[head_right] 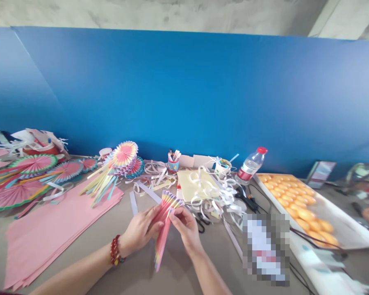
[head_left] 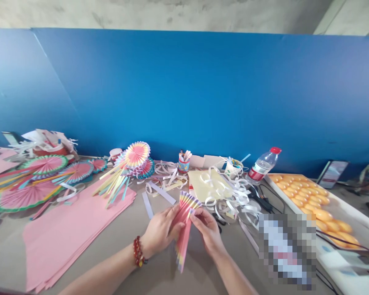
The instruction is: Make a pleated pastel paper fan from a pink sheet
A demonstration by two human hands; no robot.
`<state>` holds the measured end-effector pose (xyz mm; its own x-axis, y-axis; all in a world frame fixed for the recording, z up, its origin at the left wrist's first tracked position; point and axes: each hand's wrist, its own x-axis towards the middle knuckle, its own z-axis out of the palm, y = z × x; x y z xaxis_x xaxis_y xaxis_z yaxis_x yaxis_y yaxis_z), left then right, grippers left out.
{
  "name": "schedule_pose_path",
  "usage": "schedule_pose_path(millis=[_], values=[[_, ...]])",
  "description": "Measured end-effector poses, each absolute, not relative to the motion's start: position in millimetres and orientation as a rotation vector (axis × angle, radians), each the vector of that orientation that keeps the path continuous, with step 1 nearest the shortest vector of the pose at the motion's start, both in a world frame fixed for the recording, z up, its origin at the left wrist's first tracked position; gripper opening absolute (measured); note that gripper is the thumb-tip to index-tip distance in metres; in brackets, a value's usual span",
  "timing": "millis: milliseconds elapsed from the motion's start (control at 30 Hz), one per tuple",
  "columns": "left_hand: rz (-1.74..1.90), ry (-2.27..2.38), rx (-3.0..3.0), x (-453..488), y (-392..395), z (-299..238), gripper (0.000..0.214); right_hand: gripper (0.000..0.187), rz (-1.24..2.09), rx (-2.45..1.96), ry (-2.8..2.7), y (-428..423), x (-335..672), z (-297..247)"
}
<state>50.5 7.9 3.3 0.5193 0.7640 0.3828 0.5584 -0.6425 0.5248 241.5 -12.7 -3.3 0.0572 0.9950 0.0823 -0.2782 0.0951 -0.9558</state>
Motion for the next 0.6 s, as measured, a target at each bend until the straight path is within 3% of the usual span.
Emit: schedule_pose_path(millis=[300, 600], values=[[0.891, 1.066, 2.427, 56, 6, 7, 0.029, 0.02, 1.223, -0.96, -0.981, -14, 242, -2], [0.881, 0.965, 1.887, 61, 3, 13, 0.029, 0.021, 1.233, -0.904, -1.011, -15, 238, 4]])
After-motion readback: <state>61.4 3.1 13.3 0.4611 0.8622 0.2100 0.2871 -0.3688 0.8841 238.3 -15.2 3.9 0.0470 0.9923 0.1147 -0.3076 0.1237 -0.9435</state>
